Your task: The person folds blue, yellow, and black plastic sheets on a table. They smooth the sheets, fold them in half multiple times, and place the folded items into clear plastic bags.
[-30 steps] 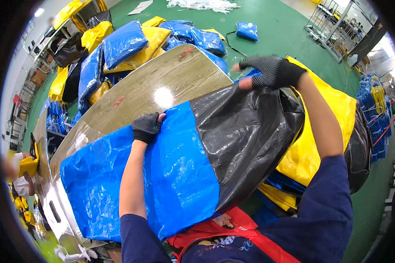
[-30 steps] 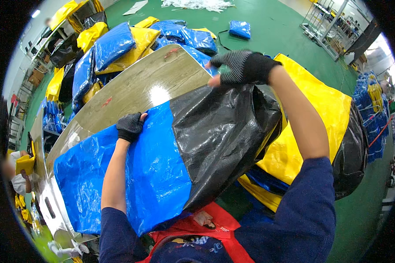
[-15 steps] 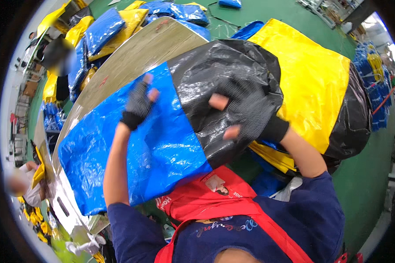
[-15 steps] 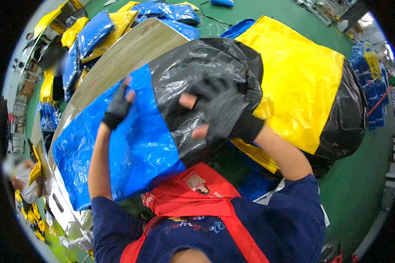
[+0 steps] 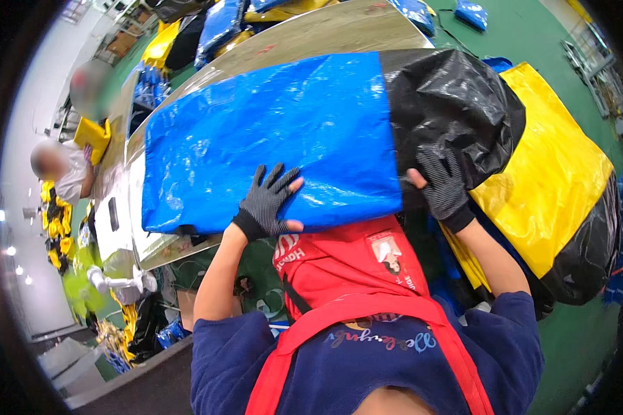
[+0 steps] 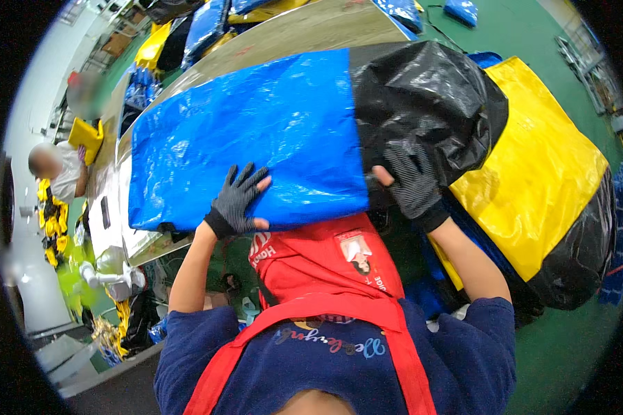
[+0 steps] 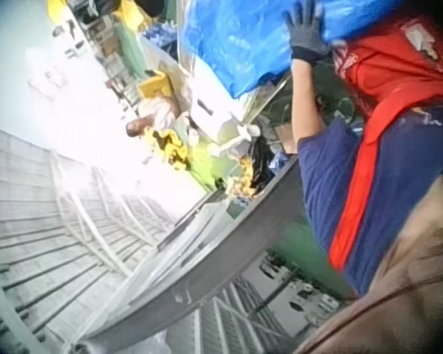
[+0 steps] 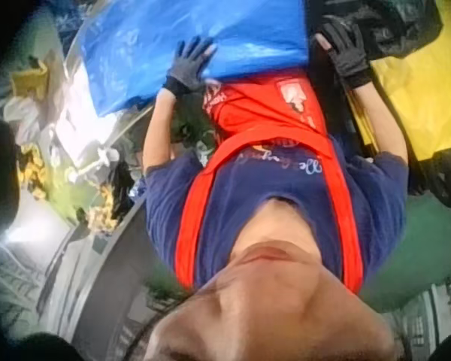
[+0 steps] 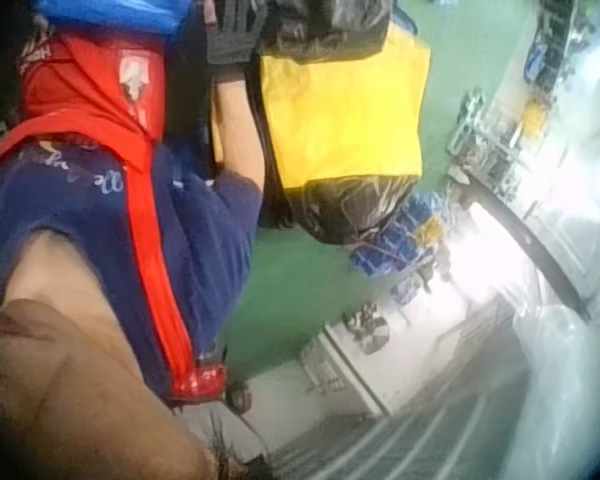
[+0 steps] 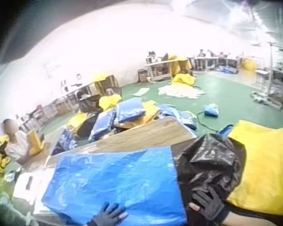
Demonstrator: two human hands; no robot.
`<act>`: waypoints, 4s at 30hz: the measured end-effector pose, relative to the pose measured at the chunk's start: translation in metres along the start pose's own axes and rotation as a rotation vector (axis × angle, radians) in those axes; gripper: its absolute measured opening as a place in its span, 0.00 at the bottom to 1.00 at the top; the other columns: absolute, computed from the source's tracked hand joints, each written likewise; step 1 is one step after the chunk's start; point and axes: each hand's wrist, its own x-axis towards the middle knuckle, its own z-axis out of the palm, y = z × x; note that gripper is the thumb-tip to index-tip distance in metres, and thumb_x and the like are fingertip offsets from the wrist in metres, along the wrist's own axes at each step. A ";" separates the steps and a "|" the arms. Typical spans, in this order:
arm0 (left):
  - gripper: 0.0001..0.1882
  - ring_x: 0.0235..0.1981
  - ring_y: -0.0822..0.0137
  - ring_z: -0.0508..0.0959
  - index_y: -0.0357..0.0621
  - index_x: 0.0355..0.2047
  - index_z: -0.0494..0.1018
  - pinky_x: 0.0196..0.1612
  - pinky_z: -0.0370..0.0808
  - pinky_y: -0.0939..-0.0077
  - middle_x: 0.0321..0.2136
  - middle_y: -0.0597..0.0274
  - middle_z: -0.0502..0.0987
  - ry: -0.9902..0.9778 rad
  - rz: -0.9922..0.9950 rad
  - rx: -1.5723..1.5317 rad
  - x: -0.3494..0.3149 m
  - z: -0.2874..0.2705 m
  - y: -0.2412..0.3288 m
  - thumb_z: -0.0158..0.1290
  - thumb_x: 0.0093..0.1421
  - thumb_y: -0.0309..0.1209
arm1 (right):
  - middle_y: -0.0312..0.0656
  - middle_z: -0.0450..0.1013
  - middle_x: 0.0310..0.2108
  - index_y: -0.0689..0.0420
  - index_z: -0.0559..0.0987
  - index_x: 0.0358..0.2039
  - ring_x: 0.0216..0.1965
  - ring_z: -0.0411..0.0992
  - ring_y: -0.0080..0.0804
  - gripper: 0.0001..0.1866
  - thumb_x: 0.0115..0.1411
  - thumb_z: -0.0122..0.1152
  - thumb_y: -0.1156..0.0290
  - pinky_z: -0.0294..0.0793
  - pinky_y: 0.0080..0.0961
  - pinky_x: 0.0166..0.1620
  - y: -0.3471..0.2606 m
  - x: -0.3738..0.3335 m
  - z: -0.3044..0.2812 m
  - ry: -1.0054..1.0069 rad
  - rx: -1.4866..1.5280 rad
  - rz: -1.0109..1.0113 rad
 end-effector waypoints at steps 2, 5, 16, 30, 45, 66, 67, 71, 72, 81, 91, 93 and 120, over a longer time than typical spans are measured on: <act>0.56 0.65 0.43 0.48 0.52 0.63 0.55 0.64 0.36 0.40 0.64 0.50 0.52 -0.013 -0.025 0.102 -0.047 0.007 0.000 0.49 0.39 0.73 | 0.44 0.71 0.47 0.44 0.77 0.43 0.52 0.65 0.44 0.13 0.56 0.58 0.63 0.61 0.43 0.57 0.017 -0.003 0.006 -0.006 -0.278 -0.377; 0.51 0.64 0.45 0.53 0.53 0.62 0.55 0.63 0.41 0.40 0.63 0.51 0.55 0.030 -0.168 0.155 -0.090 0.025 -0.009 0.59 0.39 0.59 | 0.42 0.74 0.42 0.48 0.79 0.37 0.47 0.70 0.45 0.09 0.55 0.58 0.66 0.67 0.40 0.50 0.007 0.008 -0.006 -0.055 -0.320 -0.453; 0.31 0.49 0.50 0.71 0.52 0.54 0.67 0.52 0.67 0.56 0.50 0.51 0.71 0.368 -0.320 0.252 -0.162 0.039 -0.051 0.57 0.49 0.43 | 0.46 0.74 0.22 0.54 0.78 0.21 0.27 0.72 0.46 0.03 0.47 0.61 0.69 0.69 0.35 0.31 -0.036 0.102 -0.120 -0.276 -0.238 -0.366; 0.34 0.38 0.56 0.79 0.50 0.52 0.72 0.42 0.75 0.69 0.42 0.53 0.77 0.849 -0.350 0.655 -0.106 -0.161 -0.085 0.51 0.41 0.14 | 0.51 0.64 0.54 0.48 0.66 0.56 0.57 0.61 0.50 0.27 0.55 0.55 0.58 0.51 0.49 0.61 -0.020 0.045 -0.076 0.273 -0.355 -0.209; 0.14 0.37 0.53 0.79 0.46 0.42 0.78 0.42 0.75 0.64 0.38 0.50 0.78 0.828 -0.205 0.598 -0.123 -0.125 -0.040 0.56 0.53 0.24 | 0.41 0.71 0.27 0.54 0.79 0.36 0.33 0.71 0.41 0.12 0.50 0.61 0.68 0.66 0.43 0.50 0.025 0.062 -0.108 0.314 -0.597 -0.342; 0.36 0.49 0.47 0.72 0.43 0.49 0.71 0.52 0.69 0.59 0.49 0.46 0.71 -0.212 -0.675 -0.228 -0.112 -0.057 0.000 0.59 0.47 0.55 | 0.44 0.75 0.42 0.55 0.78 0.41 0.52 0.67 0.47 0.34 0.45 0.57 0.38 0.45 0.52 0.62 -0.014 0.098 -0.059 -0.830 -0.454 -0.336; 0.33 0.50 0.47 0.71 0.43 0.49 0.71 0.52 0.68 0.58 0.50 0.46 0.70 0.105 -0.495 -0.104 -0.083 -0.060 -0.006 0.58 0.49 0.53 | 0.46 0.75 0.40 0.52 0.78 0.41 0.49 0.69 0.47 0.32 0.45 0.58 0.38 0.51 0.50 0.59 -0.018 0.121 -0.062 -0.615 -0.210 -0.385; 0.42 0.64 0.42 0.50 0.48 0.61 0.58 0.64 0.45 0.49 0.62 0.45 0.55 0.407 -0.153 0.033 0.081 -0.074 -0.001 0.50 0.52 0.60 | 0.51 0.70 0.45 0.49 0.75 0.45 0.50 0.65 0.49 0.26 0.50 0.60 0.46 0.61 0.43 0.54 -0.022 0.197 -0.081 -0.112 -0.167 -0.139; 0.43 0.65 0.42 0.47 0.50 0.61 0.58 0.65 0.40 0.46 0.63 0.46 0.53 0.437 -0.083 0.055 0.111 -0.063 -0.003 0.49 0.51 0.62 | 0.51 0.67 0.52 0.47 0.73 0.49 0.55 0.62 0.50 0.30 0.50 0.59 0.43 0.57 0.45 0.57 -0.003 0.205 -0.080 -0.004 -0.250 -0.099; 0.44 0.66 0.46 0.47 0.56 0.61 0.59 0.65 0.37 0.45 0.64 0.48 0.52 0.200 0.038 0.052 0.155 0.000 -0.007 0.49 0.48 0.64 | 0.52 0.58 0.60 0.47 0.63 0.60 0.64 0.49 0.52 0.43 0.48 0.53 0.34 0.36 0.57 0.63 0.061 0.120 -0.049 -0.266 -0.185 0.008; 0.30 0.56 0.49 0.65 0.54 0.51 0.71 0.56 0.64 0.60 0.54 0.48 0.67 -0.013 0.169 -0.355 0.164 -0.052 -0.030 0.53 0.53 0.55 | 0.39 0.77 0.37 0.50 0.80 0.31 0.47 0.72 0.41 0.05 0.54 0.59 0.68 0.60 0.52 0.56 -0.012 0.008 -0.054 -0.058 -0.093 -0.271; 0.33 0.57 0.46 0.64 0.52 0.54 0.67 0.58 0.59 0.56 0.54 0.48 0.67 0.158 0.219 -0.218 0.201 -0.064 -0.014 0.53 0.52 0.56 | 0.39 0.76 0.38 0.50 0.80 0.31 0.47 0.72 0.38 0.05 0.55 0.59 0.67 0.58 0.55 0.57 -0.011 0.004 -0.062 -0.199 -0.131 -0.392; 0.27 0.53 0.58 0.67 0.40 0.59 0.60 0.57 0.65 0.63 0.57 0.52 0.63 1.219 -1.215 -0.196 -0.382 0.086 -0.116 0.49 0.63 0.40 | 0.46 0.77 0.35 0.57 0.80 0.37 0.37 0.74 0.39 0.22 0.58 0.54 0.50 0.70 0.30 0.44 0.107 0.213 -0.002 -0.791 -0.096 0.365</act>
